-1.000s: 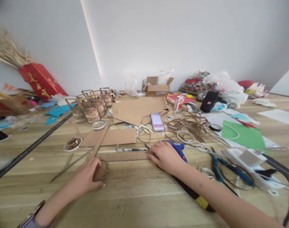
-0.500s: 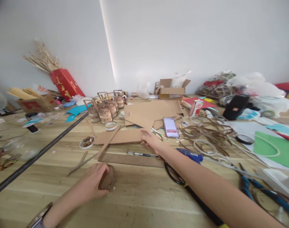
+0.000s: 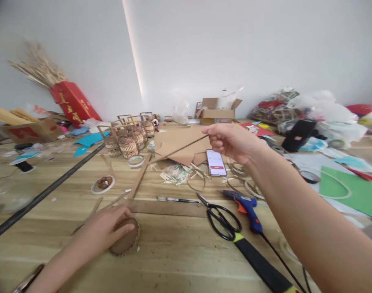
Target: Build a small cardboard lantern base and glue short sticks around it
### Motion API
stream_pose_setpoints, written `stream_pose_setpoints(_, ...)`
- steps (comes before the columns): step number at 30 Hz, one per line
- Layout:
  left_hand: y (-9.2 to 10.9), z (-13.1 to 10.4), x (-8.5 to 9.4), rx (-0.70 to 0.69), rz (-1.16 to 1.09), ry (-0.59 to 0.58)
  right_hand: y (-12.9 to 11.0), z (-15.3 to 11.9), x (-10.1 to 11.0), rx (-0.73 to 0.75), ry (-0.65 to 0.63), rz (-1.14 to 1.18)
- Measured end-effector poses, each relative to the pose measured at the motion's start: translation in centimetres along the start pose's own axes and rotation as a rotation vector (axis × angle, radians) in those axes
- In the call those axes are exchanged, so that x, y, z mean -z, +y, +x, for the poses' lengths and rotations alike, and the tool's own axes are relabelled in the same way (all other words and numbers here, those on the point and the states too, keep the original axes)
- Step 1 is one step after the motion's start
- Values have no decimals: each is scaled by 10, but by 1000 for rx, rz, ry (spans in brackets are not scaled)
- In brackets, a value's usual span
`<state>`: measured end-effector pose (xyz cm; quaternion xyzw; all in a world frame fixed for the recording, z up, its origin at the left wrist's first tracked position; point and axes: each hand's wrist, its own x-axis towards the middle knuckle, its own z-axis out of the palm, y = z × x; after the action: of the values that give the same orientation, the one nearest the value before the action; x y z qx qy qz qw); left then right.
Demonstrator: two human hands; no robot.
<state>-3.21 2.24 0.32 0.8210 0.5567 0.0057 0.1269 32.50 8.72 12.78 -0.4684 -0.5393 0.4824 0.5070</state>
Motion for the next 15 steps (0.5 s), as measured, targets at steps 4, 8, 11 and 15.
stream_pose_setpoints(4,3,10,-7,-69,-3,-17,2,4,27,79,100,-231)
stream_pose_setpoints(8,6,11,-10,-109,-37,-57,42,-23,46,5,100,-742)
stream_pose_setpoints(11,-1,4,-13,-115,-66,-54,79,-80,56,-48,73,-1016)
stream_pose_setpoints(15,-13,-2,-17,-119,-56,-22,117,-157,62,-118,29,-1251)
